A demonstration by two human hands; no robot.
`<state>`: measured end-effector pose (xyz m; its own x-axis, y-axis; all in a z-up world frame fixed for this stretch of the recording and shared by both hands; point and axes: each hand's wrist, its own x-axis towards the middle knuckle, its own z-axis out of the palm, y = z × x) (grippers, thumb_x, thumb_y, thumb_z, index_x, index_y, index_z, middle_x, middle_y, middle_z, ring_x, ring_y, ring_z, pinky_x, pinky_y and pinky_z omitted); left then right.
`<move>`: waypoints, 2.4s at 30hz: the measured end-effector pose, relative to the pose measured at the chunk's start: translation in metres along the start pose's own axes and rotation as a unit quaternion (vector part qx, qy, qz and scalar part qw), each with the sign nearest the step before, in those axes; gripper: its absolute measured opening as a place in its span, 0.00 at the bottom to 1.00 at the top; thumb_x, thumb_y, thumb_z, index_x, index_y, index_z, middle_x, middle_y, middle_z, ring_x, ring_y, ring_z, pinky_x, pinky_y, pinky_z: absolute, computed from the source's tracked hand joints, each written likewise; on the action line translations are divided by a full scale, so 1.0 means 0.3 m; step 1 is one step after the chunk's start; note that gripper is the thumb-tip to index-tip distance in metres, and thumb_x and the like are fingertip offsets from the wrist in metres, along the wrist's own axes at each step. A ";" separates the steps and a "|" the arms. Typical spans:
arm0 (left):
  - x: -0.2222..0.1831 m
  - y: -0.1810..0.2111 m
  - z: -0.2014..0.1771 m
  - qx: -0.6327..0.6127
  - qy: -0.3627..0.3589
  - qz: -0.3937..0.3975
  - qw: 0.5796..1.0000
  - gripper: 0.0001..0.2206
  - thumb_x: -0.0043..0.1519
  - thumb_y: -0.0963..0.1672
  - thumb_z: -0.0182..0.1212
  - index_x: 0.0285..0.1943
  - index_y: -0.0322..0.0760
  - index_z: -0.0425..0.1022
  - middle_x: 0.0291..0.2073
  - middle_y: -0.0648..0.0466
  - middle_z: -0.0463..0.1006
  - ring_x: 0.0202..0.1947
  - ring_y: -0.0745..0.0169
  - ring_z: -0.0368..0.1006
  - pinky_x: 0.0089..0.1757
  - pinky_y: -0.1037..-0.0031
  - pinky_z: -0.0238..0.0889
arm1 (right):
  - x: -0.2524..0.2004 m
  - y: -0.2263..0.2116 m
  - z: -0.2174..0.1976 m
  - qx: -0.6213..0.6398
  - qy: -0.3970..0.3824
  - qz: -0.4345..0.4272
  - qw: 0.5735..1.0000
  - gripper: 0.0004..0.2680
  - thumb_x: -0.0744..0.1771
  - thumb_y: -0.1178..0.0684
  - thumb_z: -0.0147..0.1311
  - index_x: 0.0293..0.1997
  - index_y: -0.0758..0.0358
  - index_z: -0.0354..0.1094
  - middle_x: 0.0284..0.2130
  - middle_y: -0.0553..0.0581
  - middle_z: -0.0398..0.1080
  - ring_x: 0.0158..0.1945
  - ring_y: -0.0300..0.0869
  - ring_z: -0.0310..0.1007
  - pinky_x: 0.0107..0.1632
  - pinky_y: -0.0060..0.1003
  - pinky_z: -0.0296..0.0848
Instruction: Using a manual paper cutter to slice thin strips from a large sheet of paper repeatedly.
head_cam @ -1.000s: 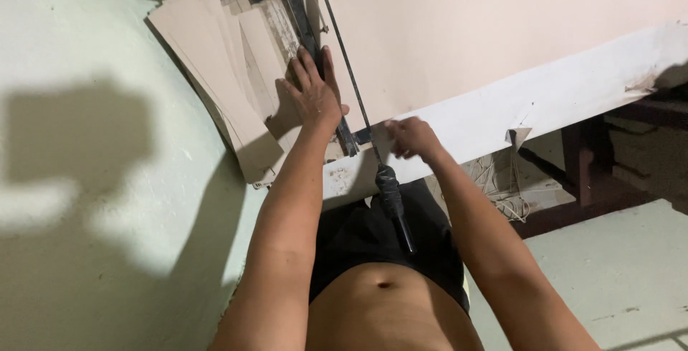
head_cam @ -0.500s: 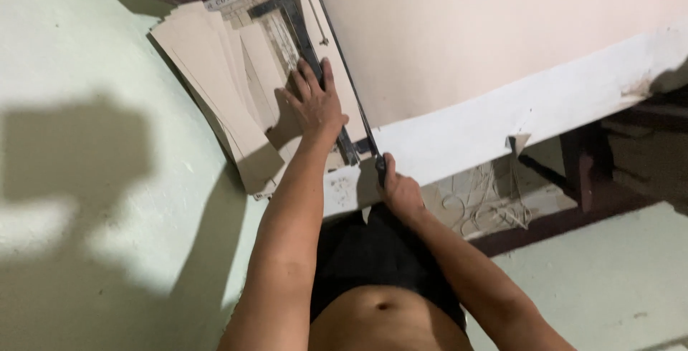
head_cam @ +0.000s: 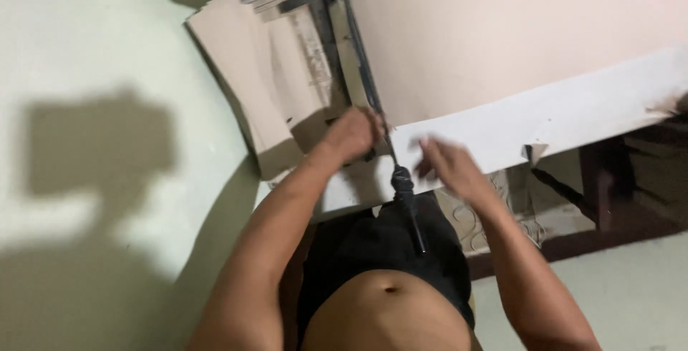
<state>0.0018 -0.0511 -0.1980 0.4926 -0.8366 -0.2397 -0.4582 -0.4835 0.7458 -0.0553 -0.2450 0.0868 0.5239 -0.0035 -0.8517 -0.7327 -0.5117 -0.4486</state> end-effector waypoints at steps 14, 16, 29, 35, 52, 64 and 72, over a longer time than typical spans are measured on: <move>-0.391 0.241 -0.596 0.430 -0.107 -0.054 0.895 0.06 0.61 0.40 0.59 0.40 0.48 0.79 0.34 0.55 0.81 0.33 0.52 0.77 0.38 0.56 0.65 | 0.755 0.372 0.311 -0.137 0.002 -0.167 0.976 0.19 0.64 0.51 0.51 0.61 0.60 0.60 0.59 0.69 0.60 0.53 0.75 0.72 0.54 0.70 0.74; -0.433 0.105 -0.545 0.427 -0.127 -0.061 0.893 0.06 0.62 0.40 0.58 0.40 0.48 0.79 0.35 0.56 0.81 0.35 0.54 0.77 0.39 0.58 0.64 | 0.729 0.353 0.310 -0.125 0.006 -0.165 0.978 0.19 0.64 0.52 0.51 0.63 0.60 0.60 0.59 0.69 0.60 0.55 0.74 0.71 0.56 0.69 0.72; -0.380 0.328 -0.706 0.283 -0.069 -0.208 0.934 0.16 0.69 0.46 0.54 0.65 0.38 0.68 0.69 0.43 0.55 0.59 0.38 0.65 0.52 0.52 0.65 | 0.367 0.426 0.018 0.510 0.209 0.037 0.834 0.40 0.71 0.33 0.59 0.77 0.65 0.22 0.68 0.88 0.48 0.72 0.74 0.52 0.67 0.75 0.53; -0.345 0.339 -0.585 0.210 -0.077 -0.208 0.952 0.16 0.69 0.46 0.52 0.64 0.41 0.68 0.70 0.47 0.55 0.60 0.42 0.66 0.54 0.52 0.66 | 0.463 0.563 -0.030 0.573 0.204 0.034 0.793 0.19 0.69 0.48 0.63 0.61 0.58 0.57 0.41 0.55 0.63 0.40 0.45 0.71 0.45 0.40 0.82; 0.008 0.353 -0.509 0.062 -0.019 -0.338 0.939 0.37 0.64 0.50 0.64 0.81 0.48 0.47 0.76 0.34 0.39 0.76 0.28 0.32 0.67 0.37 0.34 | 0.508 0.543 0.145 0.475 0.207 -0.012 0.856 0.11 0.71 0.52 0.57 0.52 0.72 0.68 0.36 0.58 0.70 0.38 0.48 0.81 0.44 0.46 0.85; 0.073 0.293 -0.452 0.088 -0.054 -0.392 0.914 0.52 0.56 0.51 0.74 0.82 0.46 0.33 0.77 0.32 0.26 0.77 0.29 0.24 0.66 0.30 0.22 | 0.546 0.532 0.099 0.390 0.167 0.012 0.905 0.13 0.72 0.45 0.55 0.39 0.66 0.73 0.26 0.55 0.69 0.30 0.45 0.78 0.38 0.44 0.81; 0.088 0.261 -0.413 0.134 -0.076 -0.419 0.895 0.56 0.53 0.49 0.77 0.82 0.49 0.29 0.77 0.35 0.24 0.77 0.32 0.23 0.62 0.21 0.25 | -0.062 -0.100 0.039 -0.025 0.094 0.012 0.995 0.16 0.73 0.42 0.37 0.69 0.50 0.58 0.28 0.64 0.78 0.34 0.59 0.82 0.43 0.54 0.77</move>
<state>0.0706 -0.0792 -0.0689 0.6493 -0.1679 -0.7418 -0.1462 -0.9847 0.0948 -0.0481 -0.2195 0.1128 0.5815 -0.1744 -0.7946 -0.7264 -0.5512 -0.4106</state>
